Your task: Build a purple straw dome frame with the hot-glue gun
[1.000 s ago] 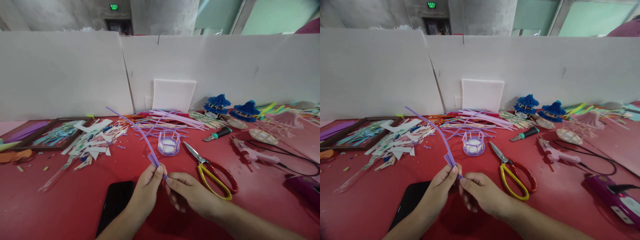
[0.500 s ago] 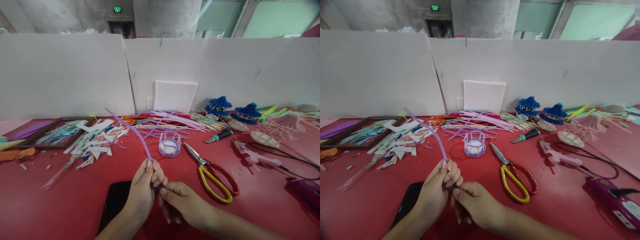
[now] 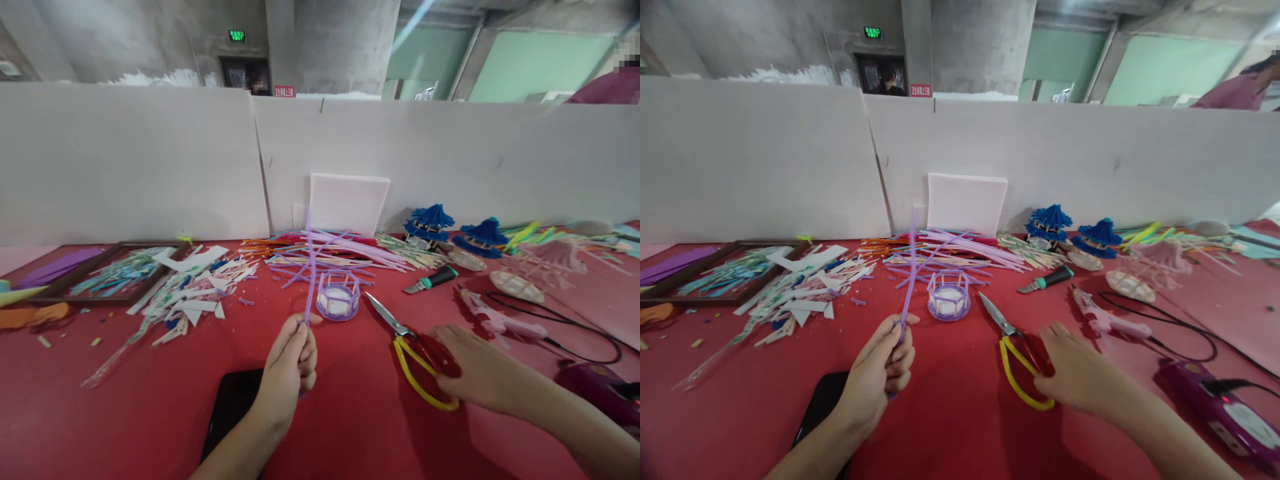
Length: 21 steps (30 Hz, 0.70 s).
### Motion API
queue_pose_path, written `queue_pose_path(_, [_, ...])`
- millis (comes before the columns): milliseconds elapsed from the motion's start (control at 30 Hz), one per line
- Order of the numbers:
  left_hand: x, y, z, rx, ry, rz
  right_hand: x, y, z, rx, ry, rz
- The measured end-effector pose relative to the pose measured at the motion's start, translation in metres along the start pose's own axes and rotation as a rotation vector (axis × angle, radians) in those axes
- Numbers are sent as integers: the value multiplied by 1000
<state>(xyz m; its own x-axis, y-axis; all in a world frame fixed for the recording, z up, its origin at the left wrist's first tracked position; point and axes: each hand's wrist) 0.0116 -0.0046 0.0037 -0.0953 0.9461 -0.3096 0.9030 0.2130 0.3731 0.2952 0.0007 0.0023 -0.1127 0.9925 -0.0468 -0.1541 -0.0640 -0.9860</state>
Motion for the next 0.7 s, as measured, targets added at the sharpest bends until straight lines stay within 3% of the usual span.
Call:
queue_pose_path(133, [-4,1,0,36,0,26,-9,10,8,3,-33,-75])
queue_pose_path(267, [-9,1,1,68,1,61,-8,14,19,-24,31,-22])
queue_pose_path(433, [-14,4,0,106,-21,98,2,17,6,7,81,-20])
queue_pose_path(533, [-14,5,0,125,-47,124,1,12,-8,155,1,-18])
queue_pose_path(700, [-12,5,1,156,-82,152,-19,-19,-6,591,-45,154])
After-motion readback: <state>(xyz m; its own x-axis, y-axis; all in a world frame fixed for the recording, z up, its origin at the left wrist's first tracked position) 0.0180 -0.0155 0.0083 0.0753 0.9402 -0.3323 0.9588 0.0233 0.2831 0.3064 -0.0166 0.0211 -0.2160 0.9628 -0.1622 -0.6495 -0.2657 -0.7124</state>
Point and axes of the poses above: each hand's wrist, its own x-axis towards the middle knuckle, its own y-axis out of the palm, z = x × y, and after that the axes turned 10 degrees about -z, right-handed
